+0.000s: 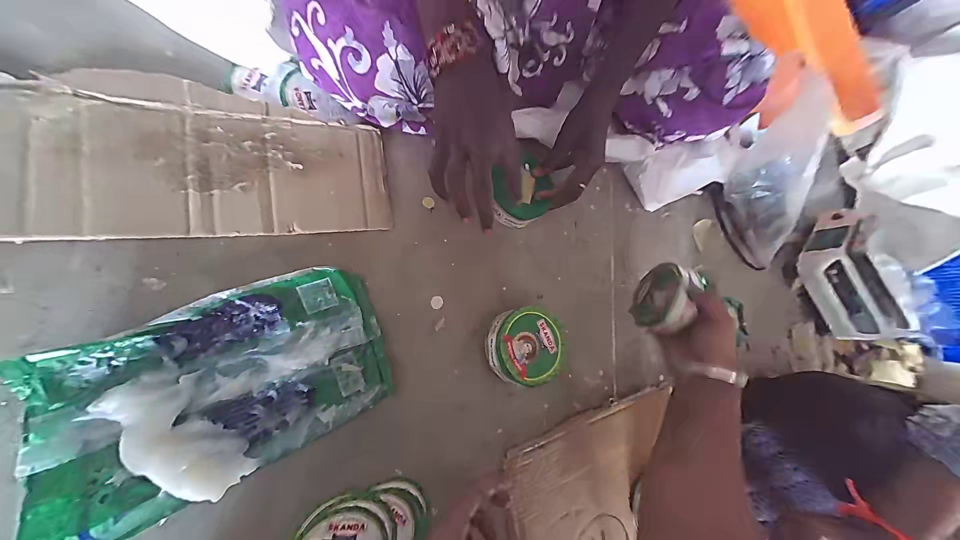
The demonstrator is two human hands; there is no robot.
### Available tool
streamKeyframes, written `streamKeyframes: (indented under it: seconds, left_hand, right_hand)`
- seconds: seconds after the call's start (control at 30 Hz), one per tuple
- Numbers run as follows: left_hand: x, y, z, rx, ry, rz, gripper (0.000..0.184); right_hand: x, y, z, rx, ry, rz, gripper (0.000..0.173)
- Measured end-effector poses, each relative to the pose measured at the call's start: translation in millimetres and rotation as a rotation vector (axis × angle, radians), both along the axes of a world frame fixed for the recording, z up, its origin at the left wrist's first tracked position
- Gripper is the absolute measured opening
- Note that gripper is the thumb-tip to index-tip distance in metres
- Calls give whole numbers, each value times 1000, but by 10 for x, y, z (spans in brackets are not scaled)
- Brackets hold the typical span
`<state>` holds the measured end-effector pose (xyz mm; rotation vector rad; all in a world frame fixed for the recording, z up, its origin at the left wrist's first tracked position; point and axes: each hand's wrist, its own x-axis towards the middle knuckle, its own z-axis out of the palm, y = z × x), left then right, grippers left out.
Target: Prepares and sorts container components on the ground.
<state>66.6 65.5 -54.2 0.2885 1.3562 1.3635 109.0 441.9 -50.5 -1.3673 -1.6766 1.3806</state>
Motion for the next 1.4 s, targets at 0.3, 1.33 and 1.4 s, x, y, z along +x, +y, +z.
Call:
streamKeyframes:
  seconds: [0.3, 1.33, 1.4]
  left_hand:
    - [-245, -361, 325, 180, 26, 435, 38]
    - [-1286, -1260, 836, 119, -410, 1466, 59]
    - [-1278, -1244, 820, 125, -397, 1463, 57]
  right_hand:
    - [789, -2385, 182, 52, 454, 199, 89]
    - [-836, -4211, -326, 764, -346, 640, 20]
    - [-787, -4159, -150, 444, -355, 703, 28]
